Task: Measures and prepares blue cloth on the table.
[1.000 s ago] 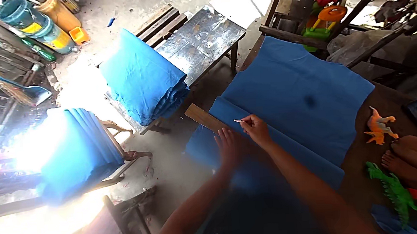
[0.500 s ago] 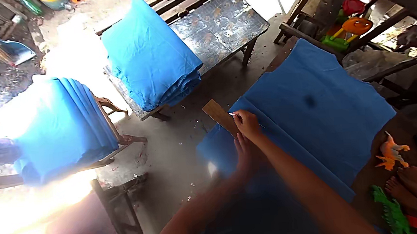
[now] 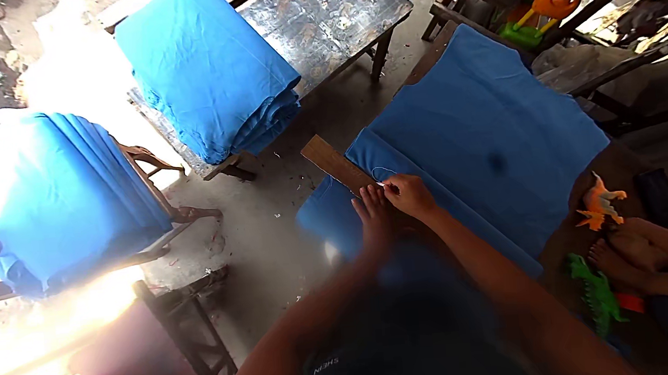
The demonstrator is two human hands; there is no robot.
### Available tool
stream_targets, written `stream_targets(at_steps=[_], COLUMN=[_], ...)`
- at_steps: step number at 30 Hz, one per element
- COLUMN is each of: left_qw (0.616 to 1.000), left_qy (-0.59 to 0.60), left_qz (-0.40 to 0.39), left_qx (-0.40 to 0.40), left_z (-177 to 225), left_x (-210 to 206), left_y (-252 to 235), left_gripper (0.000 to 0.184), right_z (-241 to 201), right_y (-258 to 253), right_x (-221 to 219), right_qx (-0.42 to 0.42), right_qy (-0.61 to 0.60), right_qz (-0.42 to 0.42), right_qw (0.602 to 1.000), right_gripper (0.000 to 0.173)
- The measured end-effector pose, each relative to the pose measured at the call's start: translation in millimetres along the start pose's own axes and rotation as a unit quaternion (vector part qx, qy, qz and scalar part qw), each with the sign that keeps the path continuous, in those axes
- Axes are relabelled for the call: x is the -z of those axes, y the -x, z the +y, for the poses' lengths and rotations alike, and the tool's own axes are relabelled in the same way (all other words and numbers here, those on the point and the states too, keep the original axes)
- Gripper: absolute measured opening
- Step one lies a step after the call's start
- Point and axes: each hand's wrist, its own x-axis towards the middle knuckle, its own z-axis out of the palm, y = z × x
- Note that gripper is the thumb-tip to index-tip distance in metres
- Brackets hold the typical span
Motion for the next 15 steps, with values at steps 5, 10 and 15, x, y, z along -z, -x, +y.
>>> stream_targets(at_steps=[5,10,15], left_qw=[0.998,0.996,0.996], left_qy=[-0.047,-0.075,-0.067], left_qz=[0.024,-0.017,-0.027], left_qx=[0.022,0.041,0.054], left_z=[5.6,9.0,12.5], left_x=[-9.5,-1.9,5.9], left_y=[0.4,-0.1,-1.7], left_gripper=[0.128,0.128,0.128], right_z=[27.5,57.7,82.6], right_y=[89.0,195.8,301.7], right_x=[29.7,62.9,107.4], right_qx=[-0.004,-0.016,-0.05], right_qy=[0.036,0.054,0.105], right_qz=[-0.006,-0.006,-0.048], right_qw=[0.999,0.998,0.992], right_gripper=[0.014,0.017,0.02])
